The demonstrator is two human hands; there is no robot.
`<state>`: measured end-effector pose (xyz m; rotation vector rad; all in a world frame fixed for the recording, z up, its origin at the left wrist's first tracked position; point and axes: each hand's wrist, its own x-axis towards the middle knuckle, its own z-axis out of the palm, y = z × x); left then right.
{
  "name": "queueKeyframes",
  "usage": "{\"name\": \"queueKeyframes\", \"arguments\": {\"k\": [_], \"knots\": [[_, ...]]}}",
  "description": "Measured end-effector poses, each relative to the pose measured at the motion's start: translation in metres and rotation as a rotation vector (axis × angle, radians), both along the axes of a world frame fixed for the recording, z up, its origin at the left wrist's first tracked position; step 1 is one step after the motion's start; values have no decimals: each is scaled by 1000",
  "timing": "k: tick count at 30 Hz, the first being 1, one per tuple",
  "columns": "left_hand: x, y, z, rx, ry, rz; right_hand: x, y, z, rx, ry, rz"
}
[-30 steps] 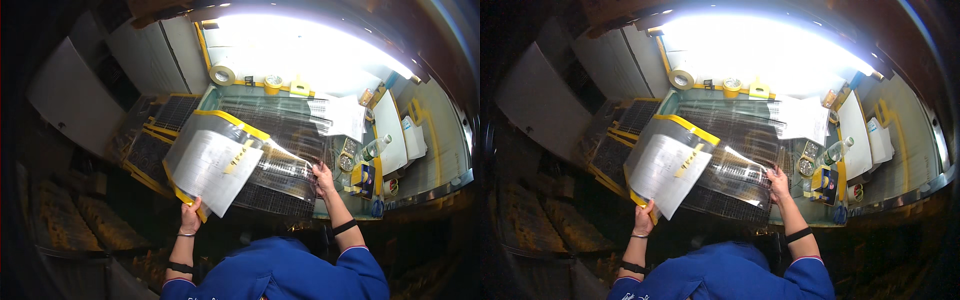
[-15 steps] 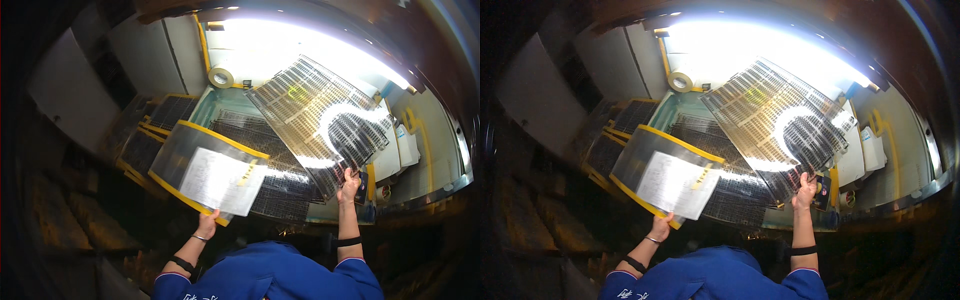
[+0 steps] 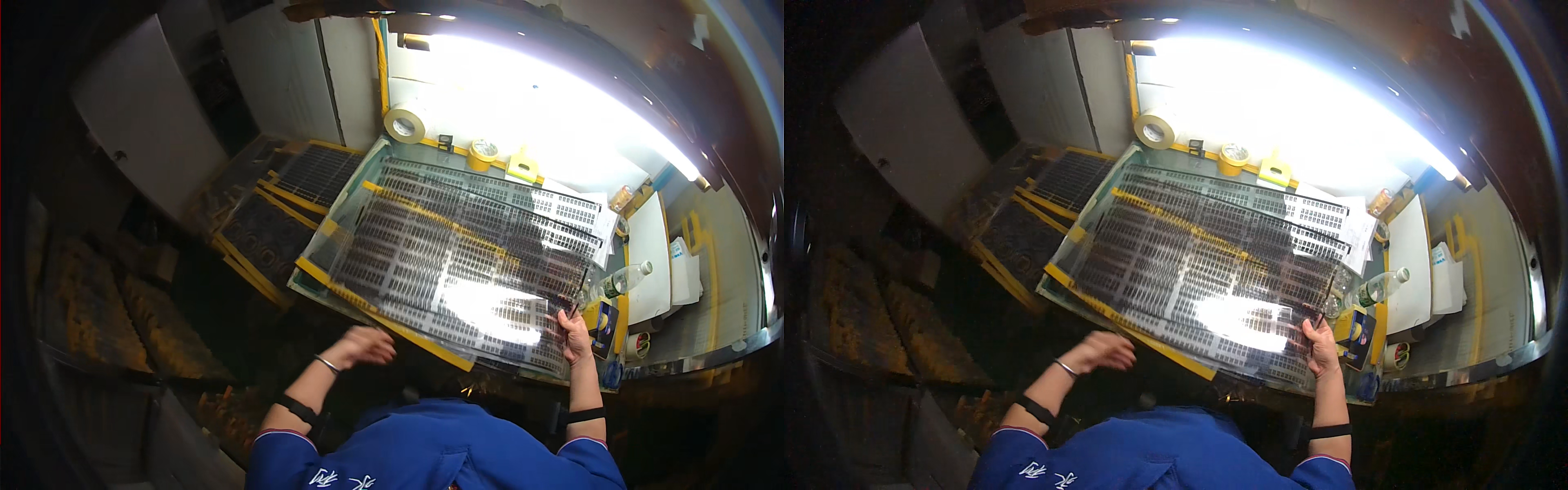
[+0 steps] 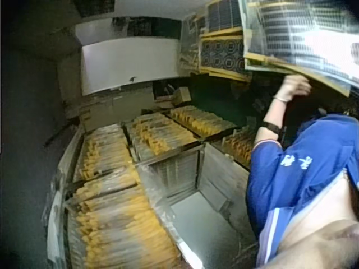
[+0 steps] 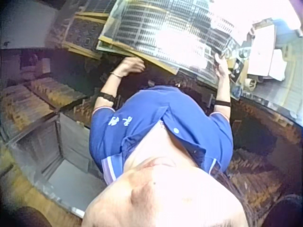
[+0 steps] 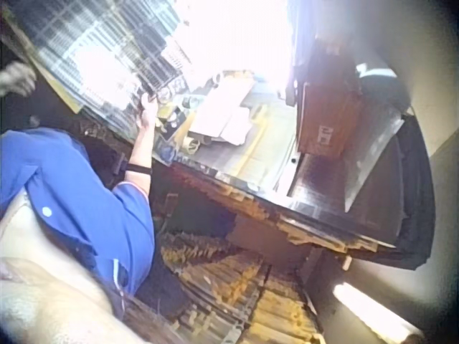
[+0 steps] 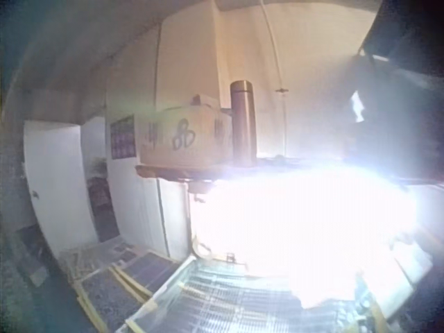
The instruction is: Cutting and organizing solar cell sheets at a workbench.
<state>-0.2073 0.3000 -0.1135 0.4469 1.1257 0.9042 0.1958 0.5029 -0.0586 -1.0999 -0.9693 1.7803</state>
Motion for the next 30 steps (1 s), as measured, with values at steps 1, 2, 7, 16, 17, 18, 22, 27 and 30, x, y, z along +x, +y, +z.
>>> {"name": "queueKeyframes", "arguments": {"k": [1, 2, 7, 16, 17, 18, 22, 27, 30], "knots": [[-30, -6, -17, 63, 16, 204, -1, -3, 8, -5, -2, 47], [-62, -11, -30, 33, -90, 440, -3, -4, 13, -12, -2, 94], [-77, 16, 64, 205, -26, 368, -6, -3, 21, 90, -36, 147], [-104, 39, 82, 658, 487, 455, -20, 7, 32, 468, -87, 191], [-101, 40, 81, 659, 484, 454, -24, 4, 40, 479, -150, 216], [-98, 41, 77, 643, 482, 409, -25, 1, 39, 480, -154, 215], [-84, 47, 69, 592, 555, 470, -17, 0, 14, 452, -285, 150], [-104, 50, 41, 554, 836, 393, -31, -5, 9, 431, -332, 140], [-100, 62, 34, 662, 569, 510, -45, -6, 15, 466, -386, 193]]}}
